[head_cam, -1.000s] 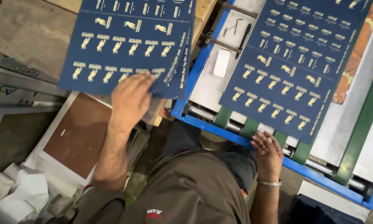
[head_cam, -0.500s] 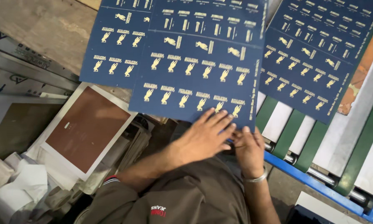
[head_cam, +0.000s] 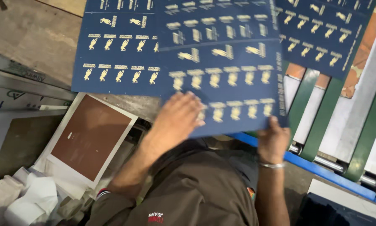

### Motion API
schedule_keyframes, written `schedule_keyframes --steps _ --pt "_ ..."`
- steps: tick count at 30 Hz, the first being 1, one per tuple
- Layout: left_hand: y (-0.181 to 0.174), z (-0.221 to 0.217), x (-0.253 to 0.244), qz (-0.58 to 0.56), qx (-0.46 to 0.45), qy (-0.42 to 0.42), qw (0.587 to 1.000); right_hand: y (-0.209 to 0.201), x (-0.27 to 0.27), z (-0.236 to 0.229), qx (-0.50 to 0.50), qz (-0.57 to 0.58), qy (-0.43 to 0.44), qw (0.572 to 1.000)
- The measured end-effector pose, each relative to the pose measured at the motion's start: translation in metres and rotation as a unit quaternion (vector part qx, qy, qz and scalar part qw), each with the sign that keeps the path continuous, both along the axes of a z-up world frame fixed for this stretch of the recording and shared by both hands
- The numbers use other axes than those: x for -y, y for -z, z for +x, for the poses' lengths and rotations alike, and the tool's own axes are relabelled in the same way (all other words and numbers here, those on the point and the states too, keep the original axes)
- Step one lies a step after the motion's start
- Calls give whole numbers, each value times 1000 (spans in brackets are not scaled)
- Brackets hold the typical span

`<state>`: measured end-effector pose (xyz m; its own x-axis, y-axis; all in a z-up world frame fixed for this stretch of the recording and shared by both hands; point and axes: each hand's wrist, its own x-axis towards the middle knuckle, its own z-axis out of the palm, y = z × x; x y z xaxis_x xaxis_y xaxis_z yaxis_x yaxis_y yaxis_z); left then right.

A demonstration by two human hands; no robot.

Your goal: The person feeds blue printed sheets into a blue industrial machine with rollers. They pick up sheets from a stack on the left and place them onto the machine's conveyor belt, repeating this action continuously throughout the clip.

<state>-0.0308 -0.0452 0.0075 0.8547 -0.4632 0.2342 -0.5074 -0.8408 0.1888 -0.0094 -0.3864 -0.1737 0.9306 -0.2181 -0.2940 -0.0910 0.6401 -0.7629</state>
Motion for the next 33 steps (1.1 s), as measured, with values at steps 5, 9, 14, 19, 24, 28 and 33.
schedule_keyframes --steps 5,9,14,19,24,28,33 --pt "-12 27 -34 127 41 -82 988 -2 79 -37 4 -71 168 983" --pt "-4 36 -46 195 86 -73 974 3 103 -92 -22 -176 256 950" --pt "6 31 -57 136 102 -57 984 19 80 -143 -21 -190 286 939" --pt "8 25 -57 65 103 -49 991 8 52 -131 -28 -186 282 941" --pt "4 20 -54 18 80 -54 995 2 75 -70 -17 -200 244 949" --pt "15 17 -52 10 113 -85 990 13 87 -18 -53 -144 247 957" --pt "7 13 -52 -21 95 -76 992 13 71 9 -67 -60 163 983"
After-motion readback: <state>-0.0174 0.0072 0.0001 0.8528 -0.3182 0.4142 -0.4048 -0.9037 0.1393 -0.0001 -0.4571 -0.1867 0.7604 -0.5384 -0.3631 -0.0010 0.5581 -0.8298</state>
